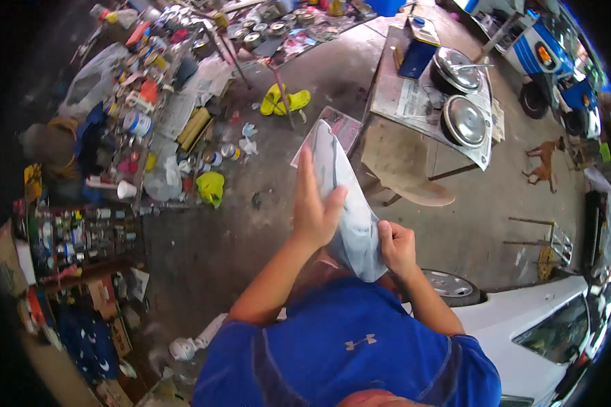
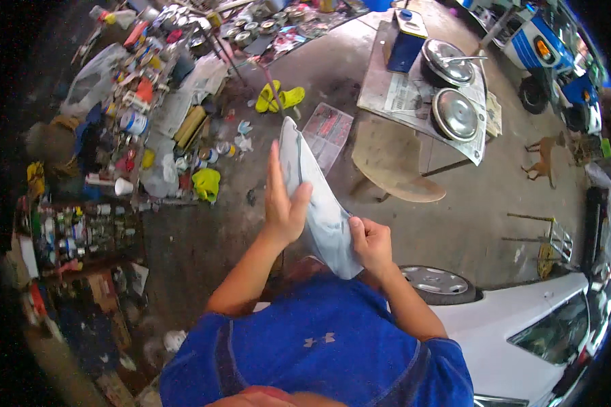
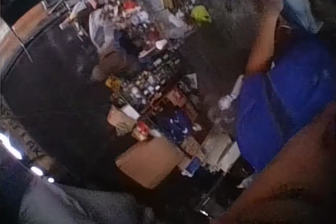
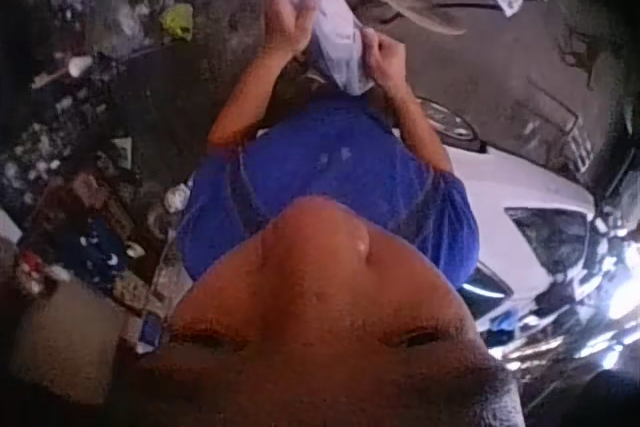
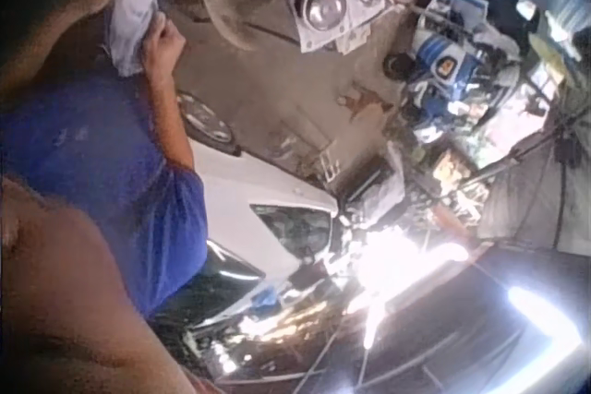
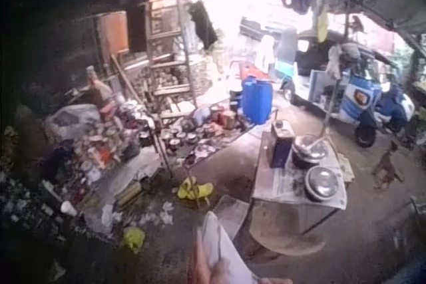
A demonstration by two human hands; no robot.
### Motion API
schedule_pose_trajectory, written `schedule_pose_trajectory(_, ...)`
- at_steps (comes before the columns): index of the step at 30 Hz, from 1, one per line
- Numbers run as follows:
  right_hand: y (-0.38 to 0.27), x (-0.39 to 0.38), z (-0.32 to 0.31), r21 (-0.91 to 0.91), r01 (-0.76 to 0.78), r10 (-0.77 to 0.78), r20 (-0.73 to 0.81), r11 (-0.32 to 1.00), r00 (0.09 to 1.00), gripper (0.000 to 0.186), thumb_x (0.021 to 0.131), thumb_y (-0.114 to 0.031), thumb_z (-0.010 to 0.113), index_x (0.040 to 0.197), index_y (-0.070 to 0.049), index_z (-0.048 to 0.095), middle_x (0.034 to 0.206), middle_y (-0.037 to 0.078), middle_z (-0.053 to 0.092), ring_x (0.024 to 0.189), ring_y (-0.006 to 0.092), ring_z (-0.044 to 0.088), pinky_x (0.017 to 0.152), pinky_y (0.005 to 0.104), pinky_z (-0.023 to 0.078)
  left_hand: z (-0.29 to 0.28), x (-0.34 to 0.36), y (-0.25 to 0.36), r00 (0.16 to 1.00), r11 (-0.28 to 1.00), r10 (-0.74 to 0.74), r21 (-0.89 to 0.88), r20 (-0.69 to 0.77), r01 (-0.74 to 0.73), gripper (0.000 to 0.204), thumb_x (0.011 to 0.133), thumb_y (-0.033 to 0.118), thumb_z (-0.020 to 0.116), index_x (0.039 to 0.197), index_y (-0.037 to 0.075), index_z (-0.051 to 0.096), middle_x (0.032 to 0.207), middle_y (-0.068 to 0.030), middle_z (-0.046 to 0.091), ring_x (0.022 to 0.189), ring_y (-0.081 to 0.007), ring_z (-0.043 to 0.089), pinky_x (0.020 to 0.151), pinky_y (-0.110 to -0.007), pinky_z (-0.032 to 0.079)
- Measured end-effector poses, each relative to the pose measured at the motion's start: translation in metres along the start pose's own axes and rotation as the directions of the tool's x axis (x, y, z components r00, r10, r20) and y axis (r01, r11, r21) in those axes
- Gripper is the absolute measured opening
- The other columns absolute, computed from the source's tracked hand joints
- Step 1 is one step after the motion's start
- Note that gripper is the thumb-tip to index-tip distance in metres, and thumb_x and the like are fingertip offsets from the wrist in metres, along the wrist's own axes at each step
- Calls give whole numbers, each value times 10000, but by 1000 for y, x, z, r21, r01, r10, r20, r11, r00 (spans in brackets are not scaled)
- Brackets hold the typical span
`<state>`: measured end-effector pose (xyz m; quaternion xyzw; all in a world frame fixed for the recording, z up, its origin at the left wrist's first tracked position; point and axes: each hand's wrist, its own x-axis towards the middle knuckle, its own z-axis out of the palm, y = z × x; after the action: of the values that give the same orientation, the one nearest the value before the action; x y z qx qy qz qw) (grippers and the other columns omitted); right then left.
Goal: The person prepares a car component by folding sandpaper and rubbing it over the surface to smooth the material.
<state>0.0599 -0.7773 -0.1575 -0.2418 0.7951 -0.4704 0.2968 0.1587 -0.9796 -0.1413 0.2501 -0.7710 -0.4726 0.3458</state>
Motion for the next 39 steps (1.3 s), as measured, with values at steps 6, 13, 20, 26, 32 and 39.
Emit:
schedule_pose_trajectory(6, 9, -12, -16, -17, 108, -109, -101, 994, 989, 528, 1061, -356, 600, 693, 23, 605, 555, 47, 445, 567, 96, 386, 518, 352, 370, 9, -37, 22, 960, 911, 270, 304, 73, -280, 830, 1026, 412, 543, 1601, -86, 211, 1656, -316, 236, 1547, -483, 199, 1257, -558, 149)
schedule_pose_trajectory(13, 15, -10, -30, 154, 14, -20, 40, 988, 999, 594, 1081, -416, 549, 660, 3, 552, 592, -53, 452, 589, 73, 374, 508, 328, 325, -15, -50, 24, 784, 658, 412, 443, 465, -608, 823, 969, 579, 572, 1562, 28, 422, 1633, -166, 392, 1543, -382, 290, 1258, -552, 186)
schedule_pose_trajectory(20, 28, -7, -33, 148, 66, -75, 54, 987, 996, 618, 1076, -447, 547, 641, -12, 485, 591, -52, 399, 596, 76, 361, 505, 335, 309, -40, 46, 48, 960, 993, 95, 48, 263, -111, 895, 925, 518, 692, 1587, 19, 353, 1538, -205, 471, 1427, -316, 447, 1187, -437, 343)
schedule_pose_trajectory(26, 46, 7, -26, 231, 119, -139, 73, 966, 988, 630, 1083, -456, 520, 641, -13, 447, 594, -36, 385, 592, 87, 351, 507, 334, 297, -25, 54, 63, 960, 893, -171, -377, 221, 246, 599, 903, 337, 785, 1332, -4, 543, 1169, -113, 655, 1072, -162, 617, 954, -327, 497)
schedule_pose_trajectory(32, 23, 27, -28, 298, 165, -210, 125, 940, 970, 680, 1079, -516, 490, 627, -13, 424, 581, -14, 371, 578, 93, 345, 504, 336, 283, -36, 64, 83, 946, 849, -280, -418, 163, 323, 319, 974, 295, 746, 1060, 4, 649, 936, 15, 666, 839, -59, 600, 753, -250, 503)
schedule_pose_trajectory(39, 13, 61, -29, 354, 137, -195, 134, 925, 971, 745, 1043, -643, 470, 615, -33, 481, 584, -41, 468, 572, 69, 403, 502, 324, 320, -46, 67, 106, 965, 796, -161, -551, 206, 250, 383, 987, 252, 747, 1230, -25, 642, 1082, -32, 692, 973, -82, 628, 860, -243, 502)
